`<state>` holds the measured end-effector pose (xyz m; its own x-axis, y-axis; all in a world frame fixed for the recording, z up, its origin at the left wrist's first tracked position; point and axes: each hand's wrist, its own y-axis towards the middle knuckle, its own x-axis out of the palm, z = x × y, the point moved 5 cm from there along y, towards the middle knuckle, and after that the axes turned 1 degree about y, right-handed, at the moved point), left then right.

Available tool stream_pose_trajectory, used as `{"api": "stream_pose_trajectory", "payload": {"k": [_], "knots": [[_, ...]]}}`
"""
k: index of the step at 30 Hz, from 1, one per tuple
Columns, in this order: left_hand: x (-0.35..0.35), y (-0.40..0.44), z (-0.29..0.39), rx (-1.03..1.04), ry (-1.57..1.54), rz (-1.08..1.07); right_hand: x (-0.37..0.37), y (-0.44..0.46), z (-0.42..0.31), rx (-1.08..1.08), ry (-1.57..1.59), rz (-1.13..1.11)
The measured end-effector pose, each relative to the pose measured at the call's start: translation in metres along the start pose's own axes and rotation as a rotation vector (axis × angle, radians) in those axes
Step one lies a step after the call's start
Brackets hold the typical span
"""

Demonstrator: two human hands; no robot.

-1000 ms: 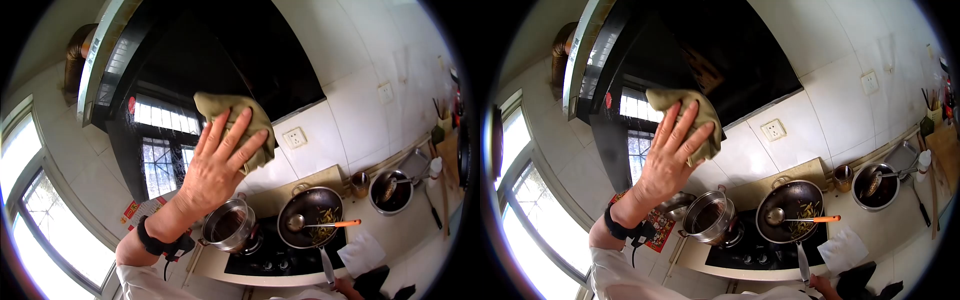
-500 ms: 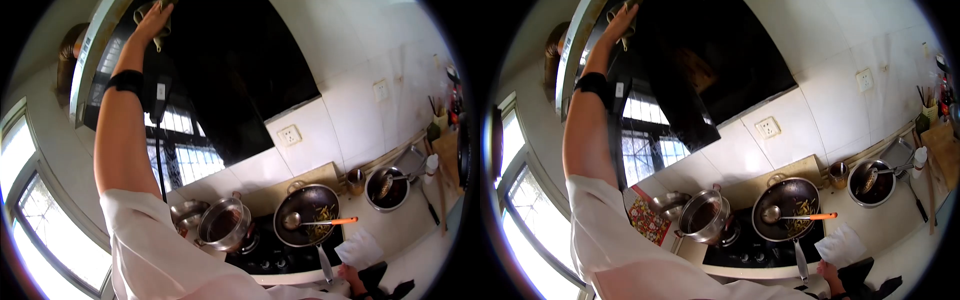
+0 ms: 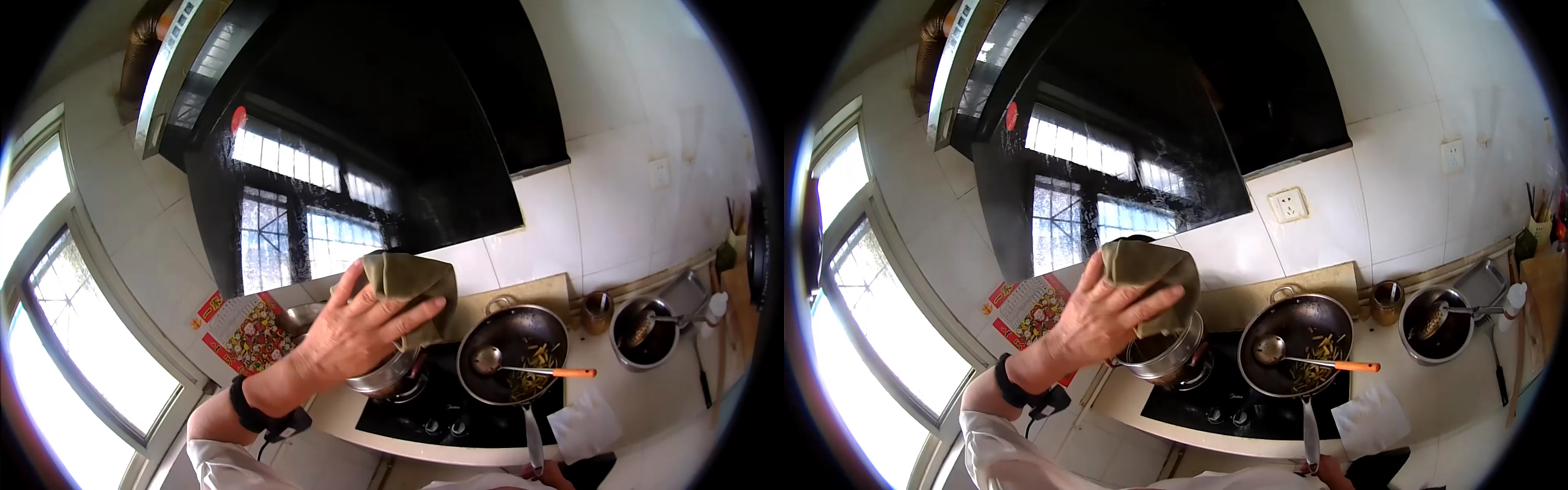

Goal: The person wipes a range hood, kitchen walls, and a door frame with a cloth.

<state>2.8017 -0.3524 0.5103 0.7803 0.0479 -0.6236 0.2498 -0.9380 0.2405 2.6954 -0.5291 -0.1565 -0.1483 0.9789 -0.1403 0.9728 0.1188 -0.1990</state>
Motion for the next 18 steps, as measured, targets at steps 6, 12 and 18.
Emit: {"api": "stream_pose_trajectory", "payload": {"k": [6, 12, 18], "knots": [[-0.048, 0.01, -0.075, -0.048, -0.75, 0.452, -0.017, 0.028, 0.029, 0.051, -0.313, 0.18], [-0.12, 0.033, -0.25, -0.459, 0.154, 0.803, -0.051, -0.014, -0.075, 0.153, -0.045, 0.338], [-0.095, 0.055, -0.307, -0.523, 0.721, 0.577, -0.058, -0.018, -0.098, 0.244, 0.172, 0.344]]}}
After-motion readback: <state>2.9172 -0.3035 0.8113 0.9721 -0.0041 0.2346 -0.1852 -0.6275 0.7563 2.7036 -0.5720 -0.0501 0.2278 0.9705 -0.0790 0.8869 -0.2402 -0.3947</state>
